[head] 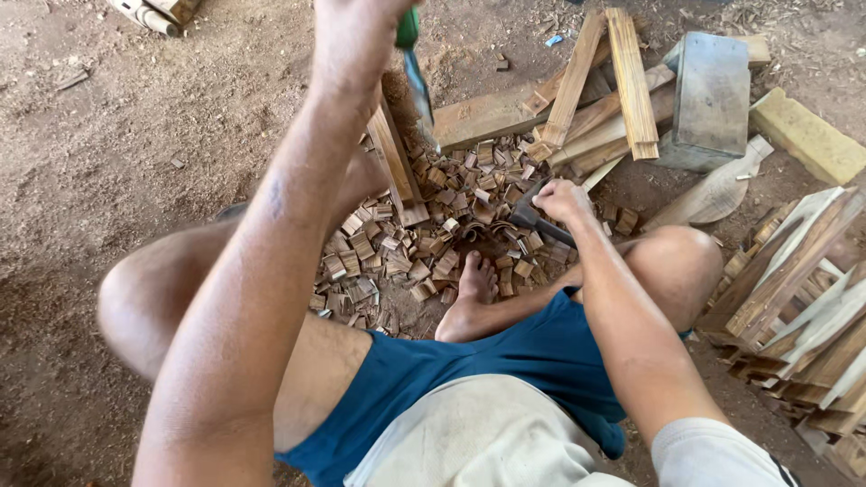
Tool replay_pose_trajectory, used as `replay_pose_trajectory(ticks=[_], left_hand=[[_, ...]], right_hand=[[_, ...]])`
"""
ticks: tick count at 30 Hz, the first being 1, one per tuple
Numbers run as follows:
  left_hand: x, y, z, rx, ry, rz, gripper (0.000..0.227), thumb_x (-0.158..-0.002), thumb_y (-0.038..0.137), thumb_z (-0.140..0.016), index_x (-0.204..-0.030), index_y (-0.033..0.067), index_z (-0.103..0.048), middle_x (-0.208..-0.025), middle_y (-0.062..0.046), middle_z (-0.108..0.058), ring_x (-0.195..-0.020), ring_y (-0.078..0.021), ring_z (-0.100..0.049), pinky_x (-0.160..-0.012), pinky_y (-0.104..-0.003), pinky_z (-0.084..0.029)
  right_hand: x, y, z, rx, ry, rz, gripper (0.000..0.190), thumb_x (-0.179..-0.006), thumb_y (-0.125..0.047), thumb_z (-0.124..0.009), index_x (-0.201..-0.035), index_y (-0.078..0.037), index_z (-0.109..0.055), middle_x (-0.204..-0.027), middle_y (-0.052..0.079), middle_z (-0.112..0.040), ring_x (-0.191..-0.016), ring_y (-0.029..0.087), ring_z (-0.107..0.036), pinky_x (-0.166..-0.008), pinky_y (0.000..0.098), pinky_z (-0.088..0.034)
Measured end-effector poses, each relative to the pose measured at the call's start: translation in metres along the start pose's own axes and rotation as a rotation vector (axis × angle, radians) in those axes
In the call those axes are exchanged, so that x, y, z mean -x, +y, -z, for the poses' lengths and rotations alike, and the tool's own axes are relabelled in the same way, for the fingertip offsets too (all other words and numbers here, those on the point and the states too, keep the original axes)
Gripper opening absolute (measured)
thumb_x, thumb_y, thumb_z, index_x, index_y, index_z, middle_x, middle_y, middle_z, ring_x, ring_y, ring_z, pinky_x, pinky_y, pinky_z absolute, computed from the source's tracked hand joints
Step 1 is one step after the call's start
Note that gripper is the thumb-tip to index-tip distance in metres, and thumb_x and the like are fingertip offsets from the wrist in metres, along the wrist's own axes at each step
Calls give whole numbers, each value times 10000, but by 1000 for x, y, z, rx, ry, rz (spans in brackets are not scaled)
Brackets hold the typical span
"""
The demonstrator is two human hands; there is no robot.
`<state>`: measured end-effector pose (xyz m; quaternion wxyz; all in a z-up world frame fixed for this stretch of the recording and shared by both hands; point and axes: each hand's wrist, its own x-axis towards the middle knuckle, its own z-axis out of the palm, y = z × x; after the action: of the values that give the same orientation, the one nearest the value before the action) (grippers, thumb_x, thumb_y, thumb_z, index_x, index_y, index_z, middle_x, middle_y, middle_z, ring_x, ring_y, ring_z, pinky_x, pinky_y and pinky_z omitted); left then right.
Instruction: The person carves and shapes wood pieces using a chisel and a hammer, then gathers the wood components into a pile.
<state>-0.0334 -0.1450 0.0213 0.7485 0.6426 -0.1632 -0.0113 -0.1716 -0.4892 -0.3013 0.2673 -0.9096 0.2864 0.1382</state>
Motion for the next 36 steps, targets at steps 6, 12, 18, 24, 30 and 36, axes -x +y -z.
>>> replay_pose_trajectory(ticks=[6, 12, 18, 24, 30, 36], left_hand=[[37, 3, -2, -13, -138, 159, 311, -704, -3, -697, -974, 118, -602, -813, -2, -541, -721, -115, -544, -610, -317, -475], [16, -64, 7, 75, -520, 66, 329, -775, -74, -729, -1035, 103, -630, -979, -1, -699, -953, -139, -691, -901, -371, -625], [17, -131, 25, -48, -632, 70, 291, -814, -18, -753, -1026, 123, -611, -945, -4, -664, -909, -127, -683, -879, -373, -634], [28, -174, 30, 49, -552, 144, 354, -823, -29, -720, -1119, 122, -597, -1013, -13, -672, -1026, -142, -681, -998, -385, -585], [32, -188, 37, 28, -605, 97, 378, -802, -67, -679, -1126, 114, -610, -1029, 0, -671, -1014, -145, -675, -956, -374, -587], [33, -202, 35, 53, -627, 93, 425, -790, -78, -687, -1179, 83, -622, -1077, 15, -677, -1069, -117, -640, -981, -311, -538]], right_hand=[[4, 1, -11, -12, 1, -82, 379, -825, -387, -813, -1145, -189, -774, -1132, 76, -780, -1111, 262, -712, -1031, 412, -522], [-7, 26, -19, 167, -48, -147, 587, -793, -314, -828, -1328, -154, -648, -1295, 155, -675, -1200, 315, -632, -1057, 434, -486], [-10, 33, -38, 370, -302, -114, 447, -866, -149, -681, -1312, -181, -679, -1179, 129, -758, -1105, 273, -722, -1059, 440, -531], [9, -8, -19, 451, -388, -151, 626, -844, -199, -770, -1409, -77, -526, -1271, 187, -664, -1183, 309, -640, -1077, 439, -494], [8, -16, -23, 247, -377, -136, 825, -707, -286, -832, -1425, -37, -511, -1332, 229, -625, -1233, 335, -614, -1079, 408, -479], [11, -21, -25, 333, -426, -249, 697, -761, -397, -787, -1319, -11, -633, -1210, 233, -747, -1159, 326, -706, -1045, 410, -524]])
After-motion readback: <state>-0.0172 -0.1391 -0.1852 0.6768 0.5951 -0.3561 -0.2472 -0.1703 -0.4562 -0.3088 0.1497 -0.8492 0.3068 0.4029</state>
